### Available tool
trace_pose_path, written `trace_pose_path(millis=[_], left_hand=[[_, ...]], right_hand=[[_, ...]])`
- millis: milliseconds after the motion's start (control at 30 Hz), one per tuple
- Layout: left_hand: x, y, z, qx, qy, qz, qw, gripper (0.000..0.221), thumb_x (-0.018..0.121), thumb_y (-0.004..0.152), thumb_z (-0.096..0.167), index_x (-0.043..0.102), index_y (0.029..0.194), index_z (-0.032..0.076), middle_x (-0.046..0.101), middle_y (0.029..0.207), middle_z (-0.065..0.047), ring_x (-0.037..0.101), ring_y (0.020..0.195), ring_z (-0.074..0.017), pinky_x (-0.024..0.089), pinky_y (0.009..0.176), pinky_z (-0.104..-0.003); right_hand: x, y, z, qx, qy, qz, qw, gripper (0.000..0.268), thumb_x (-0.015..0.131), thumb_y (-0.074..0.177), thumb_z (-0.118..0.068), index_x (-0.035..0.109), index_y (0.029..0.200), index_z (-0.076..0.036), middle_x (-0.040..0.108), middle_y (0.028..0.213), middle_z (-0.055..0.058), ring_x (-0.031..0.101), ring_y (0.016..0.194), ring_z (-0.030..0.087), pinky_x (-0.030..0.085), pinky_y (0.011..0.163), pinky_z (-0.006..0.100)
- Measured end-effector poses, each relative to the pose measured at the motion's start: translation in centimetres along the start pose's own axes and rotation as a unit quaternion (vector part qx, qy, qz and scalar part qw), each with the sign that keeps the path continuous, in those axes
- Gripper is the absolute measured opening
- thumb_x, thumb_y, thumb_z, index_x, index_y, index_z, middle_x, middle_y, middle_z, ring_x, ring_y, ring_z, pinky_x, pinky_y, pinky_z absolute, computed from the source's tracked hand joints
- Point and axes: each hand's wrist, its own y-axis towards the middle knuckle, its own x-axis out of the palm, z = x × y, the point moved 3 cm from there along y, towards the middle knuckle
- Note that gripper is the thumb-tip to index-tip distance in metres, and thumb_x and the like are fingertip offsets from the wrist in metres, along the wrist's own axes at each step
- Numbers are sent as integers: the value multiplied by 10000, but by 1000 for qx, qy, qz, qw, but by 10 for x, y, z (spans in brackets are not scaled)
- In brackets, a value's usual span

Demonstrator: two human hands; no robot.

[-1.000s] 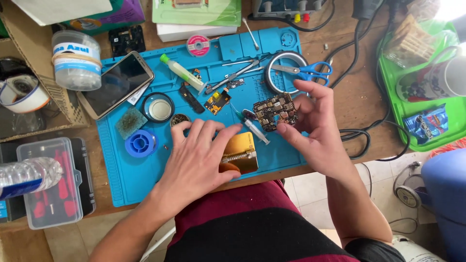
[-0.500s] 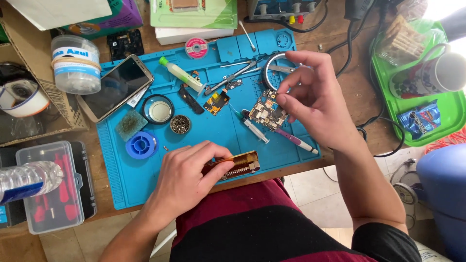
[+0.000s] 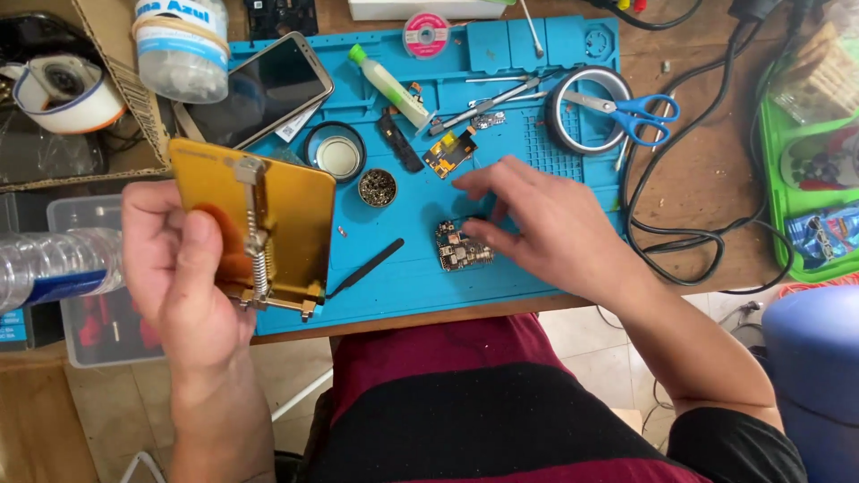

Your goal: Cleaning a phone motherboard and reassembling internal components including the screen and frame.

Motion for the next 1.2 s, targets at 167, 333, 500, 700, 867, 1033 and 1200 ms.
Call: trace_pose_path(millis=[167,333,500,700,867,1033,1200], left_hand=[[17,-2,-2,-21,105,-94,990,333,727,1154,340,586,1317,86,697,1170,-48,680,1044,-133,522,859,-242],[70,-2,11,-57,130,-268,953,321,740,1132,209,624,1422,133,736,1052,-30,694,763,-76,528,592,-207],[100,0,12,-113,150,-341,921,402,729,1108,291,632,1472,150,806,1030,-25,692,805,-83,563,736,-251],[119,2,16,-102,216,-369,898,405,699,1116,262,622,1500,156,764,1075,-51,724,788,-112,576,751,-273],[116,-3,11,-86,115,-346,927,451,631,1137,363,596,1504,103,725,1505,-76,744,1332,-187,626,1006,-305],[106,-35,-11,-164,-21,-299,940,1034,788,941,693,400,1720,135,650,1456,-158,703,1201,-212,648,906,-309],[135,-72,-29,-204,-333,-301,870,1245,994,962,125,162,1867,321,214,2037,-158,778,1173,-321,720,800,-391]], right_hand=[[-21,-18,-17,-25,-35,93,995,419,756,1144,-420,713,1423,-111,783,1255,62,727,1061,239,575,789,409],[11,-25,-16,34,323,-5,946,676,630,1109,-498,479,1625,-90,825,1256,63,767,954,125,596,772,262],[38,-33,-12,130,549,-69,823,516,543,1154,-468,542,1545,-131,714,1376,112,880,765,234,605,568,231],[45,-23,-18,143,542,4,828,339,764,1082,-237,564,1311,-87,683,1092,60,768,927,132,764,628,304],[60,-29,-8,138,579,70,801,376,751,1098,-284,502,1310,-99,751,1122,142,829,748,225,657,497,269],[72,-42,-2,121,691,122,702,492,637,1183,-310,400,1572,-125,683,1293,231,835,708,391,596,436,315],[81,-52,-17,151,768,119,611,751,666,1163,-297,326,1809,-122,649,1549,205,748,1278,333,726,846,435]])
